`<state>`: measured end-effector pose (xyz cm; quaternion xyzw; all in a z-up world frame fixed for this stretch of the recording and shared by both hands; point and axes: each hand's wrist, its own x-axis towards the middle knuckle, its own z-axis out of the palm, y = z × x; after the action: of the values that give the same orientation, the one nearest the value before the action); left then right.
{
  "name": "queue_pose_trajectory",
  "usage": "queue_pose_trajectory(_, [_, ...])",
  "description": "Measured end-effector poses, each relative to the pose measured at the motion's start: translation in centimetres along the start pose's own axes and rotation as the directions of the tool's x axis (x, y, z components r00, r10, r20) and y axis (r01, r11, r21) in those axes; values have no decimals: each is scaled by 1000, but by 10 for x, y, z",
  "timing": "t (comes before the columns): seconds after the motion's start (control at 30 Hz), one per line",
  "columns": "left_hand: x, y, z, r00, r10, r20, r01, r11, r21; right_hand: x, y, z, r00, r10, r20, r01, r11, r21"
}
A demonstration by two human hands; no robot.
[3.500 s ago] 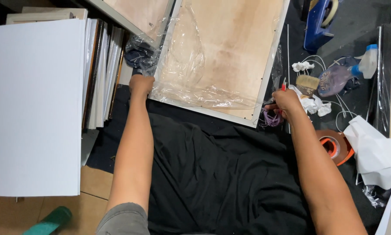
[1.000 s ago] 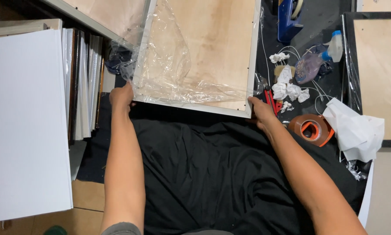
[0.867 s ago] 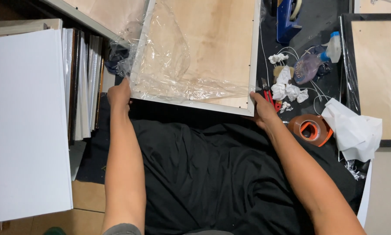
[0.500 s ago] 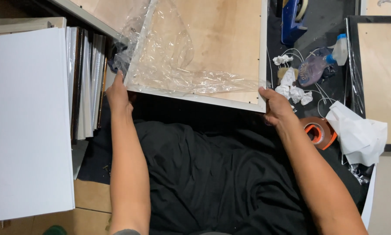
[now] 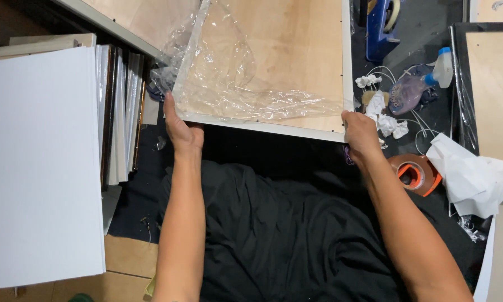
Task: A person uses a utility knife to cut through protective plastic wrap on a wooden frame and then removes the plastic by hand.
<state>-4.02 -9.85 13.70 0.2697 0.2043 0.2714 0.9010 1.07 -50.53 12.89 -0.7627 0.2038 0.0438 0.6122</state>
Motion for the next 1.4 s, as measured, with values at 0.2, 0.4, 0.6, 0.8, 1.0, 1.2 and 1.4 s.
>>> queue_pose_trajectory(0.2, [-6,3,25,941,199,-275,-178,979,98,-29,-23,-4,980,-197,-24,175,915,-364])
queue_pose_trajectory(0.4, [-26,25,21,939,219,-264,-180,970,164,-64,-35,-8,955,-296,-8,262,857,-443])
queue_pose_trajectory(0.6, [-60,58,42,931,268,-249,-224,955,193,-115,-50,-20,946,-322,22,312,895,-320])
queue_pose_trajectory(0.8, [-107,81,37,917,315,-244,-251,933,258,-186,-78,-32,993,-108,47,103,989,108])
queue_pose_trajectory(1.0, [-135,93,33,908,334,-253,-252,918,306,-205,-57,-38,997,-23,-78,23,1000,-6])
queue_pose_trajectory(1.2, [-153,94,51,949,302,-90,-270,927,259,-195,-58,-48,993,115,-33,-102,958,270])
queue_pose_trajectory(1.4, [-176,-32,-37,995,101,-8,-96,959,267,-181,-60,-62,975,221,22,-217,930,297])
